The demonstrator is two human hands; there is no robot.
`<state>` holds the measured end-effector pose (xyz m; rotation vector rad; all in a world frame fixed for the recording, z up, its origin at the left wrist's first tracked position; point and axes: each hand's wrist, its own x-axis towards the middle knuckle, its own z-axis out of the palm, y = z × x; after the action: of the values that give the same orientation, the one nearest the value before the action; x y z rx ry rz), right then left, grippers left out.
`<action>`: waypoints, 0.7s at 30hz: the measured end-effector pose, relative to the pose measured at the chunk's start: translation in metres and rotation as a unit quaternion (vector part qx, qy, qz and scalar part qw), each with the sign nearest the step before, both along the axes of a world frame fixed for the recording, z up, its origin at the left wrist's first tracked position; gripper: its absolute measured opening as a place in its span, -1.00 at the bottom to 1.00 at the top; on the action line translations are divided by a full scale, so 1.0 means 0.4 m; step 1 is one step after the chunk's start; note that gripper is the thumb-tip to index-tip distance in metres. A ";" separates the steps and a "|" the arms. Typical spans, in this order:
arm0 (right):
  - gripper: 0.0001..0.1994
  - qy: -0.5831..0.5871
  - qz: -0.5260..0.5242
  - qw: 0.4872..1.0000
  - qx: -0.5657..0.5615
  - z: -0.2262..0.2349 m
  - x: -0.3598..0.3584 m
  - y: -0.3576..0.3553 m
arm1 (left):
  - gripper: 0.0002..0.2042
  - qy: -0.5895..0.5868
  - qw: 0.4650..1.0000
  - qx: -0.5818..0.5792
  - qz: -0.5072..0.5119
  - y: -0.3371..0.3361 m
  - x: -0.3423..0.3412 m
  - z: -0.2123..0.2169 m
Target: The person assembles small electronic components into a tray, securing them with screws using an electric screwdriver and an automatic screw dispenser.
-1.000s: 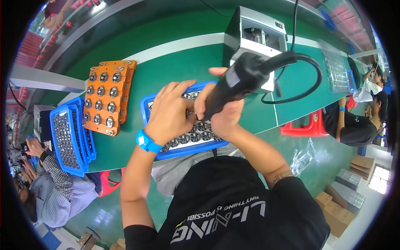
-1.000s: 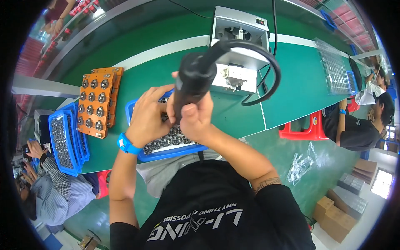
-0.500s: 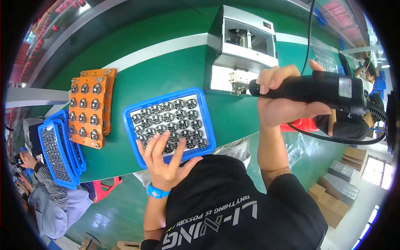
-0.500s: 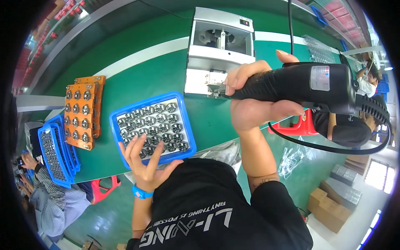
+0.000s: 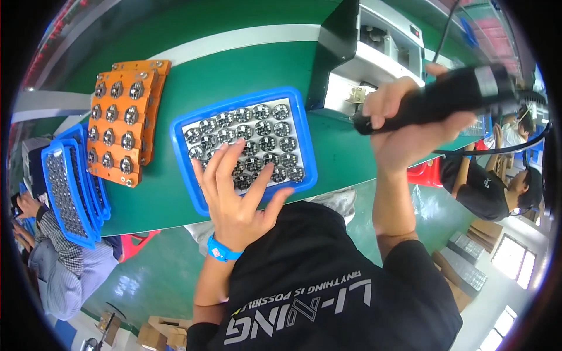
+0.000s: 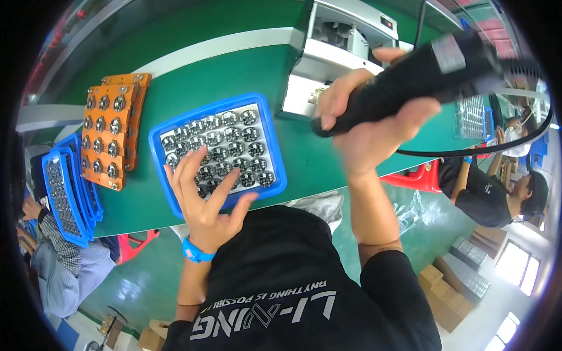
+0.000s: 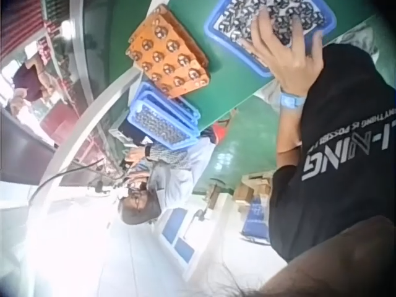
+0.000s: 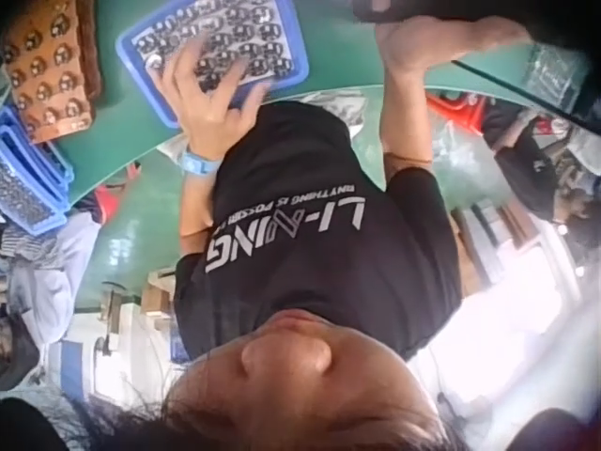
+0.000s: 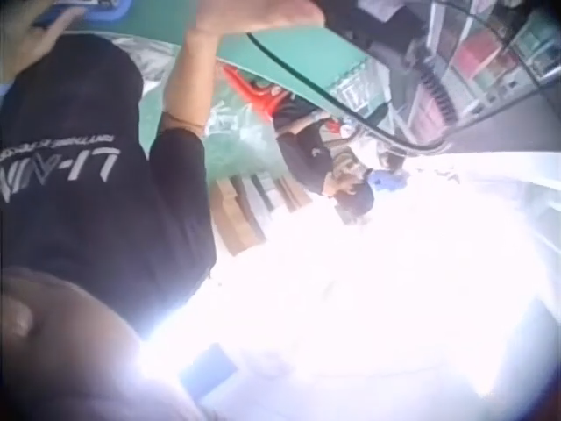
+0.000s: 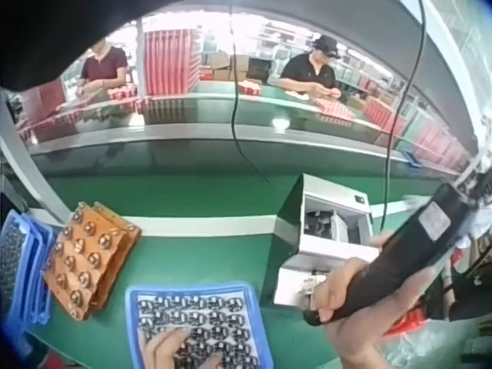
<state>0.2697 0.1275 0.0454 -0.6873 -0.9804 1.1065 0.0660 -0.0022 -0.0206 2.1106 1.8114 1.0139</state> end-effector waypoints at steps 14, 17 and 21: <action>0.01 0.009 0.119 0.973 0.196 -0.172 -0.177 -0.149 | -0.89 0.007 0.998 -0.022 0.057 0.007 -0.003 -0.031; -0.02 -0.019 0.097 0.978 0.186 -0.175 -0.185 -0.160 | -0.91 0.004 0.999 -0.008 0.045 0.006 -0.007 -0.039; -0.05 -0.059 0.094 0.979 0.171 -0.190 -0.183 -0.164 | -0.91 0.002 0.999 -0.003 0.043 0.002 -0.008 -0.045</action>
<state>0.1964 0.0618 -0.0304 -0.3893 -1.3213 1.0330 0.0629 -0.0013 -0.0387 2.0487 1.9204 1.0234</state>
